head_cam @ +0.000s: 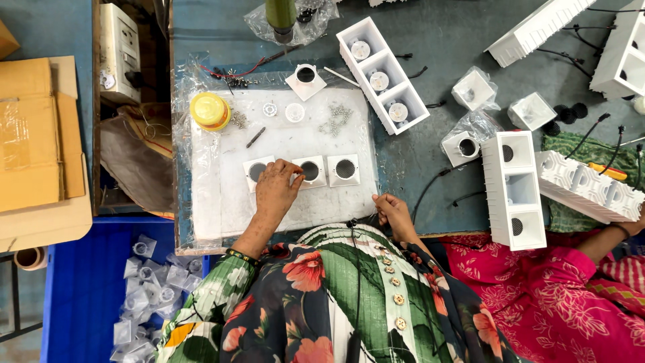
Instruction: The person sits at a factory workbench assembling white plastic fixture housings. They pick up a soldering iron and solder wires onto small components fitted into the housings, then place the finished housings into white foam trays and pick up new housings to repeat the work.
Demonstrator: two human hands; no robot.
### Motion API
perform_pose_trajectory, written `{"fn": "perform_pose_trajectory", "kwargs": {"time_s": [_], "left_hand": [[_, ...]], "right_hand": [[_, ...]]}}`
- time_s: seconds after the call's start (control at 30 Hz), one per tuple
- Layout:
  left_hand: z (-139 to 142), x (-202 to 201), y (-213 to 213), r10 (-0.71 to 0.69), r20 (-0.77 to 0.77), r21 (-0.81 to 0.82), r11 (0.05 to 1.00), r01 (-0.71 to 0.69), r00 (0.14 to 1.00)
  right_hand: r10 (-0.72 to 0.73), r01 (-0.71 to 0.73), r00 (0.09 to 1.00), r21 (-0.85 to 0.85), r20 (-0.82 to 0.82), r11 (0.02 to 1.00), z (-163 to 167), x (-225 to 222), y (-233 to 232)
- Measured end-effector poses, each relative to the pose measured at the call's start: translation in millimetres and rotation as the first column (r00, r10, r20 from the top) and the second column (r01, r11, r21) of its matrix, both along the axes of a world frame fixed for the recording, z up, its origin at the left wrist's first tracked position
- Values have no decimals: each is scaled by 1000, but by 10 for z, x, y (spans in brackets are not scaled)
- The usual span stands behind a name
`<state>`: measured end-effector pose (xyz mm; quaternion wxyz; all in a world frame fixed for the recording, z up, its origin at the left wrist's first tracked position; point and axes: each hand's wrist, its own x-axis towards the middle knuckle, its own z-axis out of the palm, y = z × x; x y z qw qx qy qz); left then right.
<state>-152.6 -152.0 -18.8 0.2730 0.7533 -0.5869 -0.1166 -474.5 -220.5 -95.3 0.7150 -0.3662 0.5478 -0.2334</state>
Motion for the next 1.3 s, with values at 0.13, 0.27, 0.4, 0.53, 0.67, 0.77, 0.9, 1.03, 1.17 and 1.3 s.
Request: {"fn": "perform_pose_trajectory", "kwargs": {"time_s": [0.13,0.27,0.4,0.53,0.67,0.77,0.9,1.03,1.17,1.3], "left_hand": [[26,7,-33,0,-1,39,999,0,1000],[27,7,-56,-24,25,-3,1000,24,999],[-8,0,-79,-34,93,5,999,33,995],[-37,19,-126,-51,104,15,999,50,993],[-11,31,-140,-50,99,50,998,45,994],[42,22,-158,-43,51,65,997,40,998],[84,9,-205,-26,-38,86,996,29,999],[45,-20,-246,-51,11,102,994,50,999],[21,16,-245,-16,-96,114,993,27,995],[75,88,-248,11,-252,155,987,29,968]], "right_hand": [[-7,7,1000,0,1,1000,-1,3,4],[-6,6,1000,1,-2,1000,5,5,3],[-17,18,999,-1,36,1000,13,16,6],[-9,9,999,-7,-31,1000,27,23,2],[-10,10,1000,-3,-26,1000,22,26,-1],[-9,9,1000,-5,-27,1000,13,17,1],[-9,9,1000,1,-20,1000,3,17,-1],[-11,11,1000,5,-25,1000,8,14,-8],[-16,16,1000,1,-23,1000,13,8,-3],[-21,21,1000,1,-16,1000,26,17,1]]}}
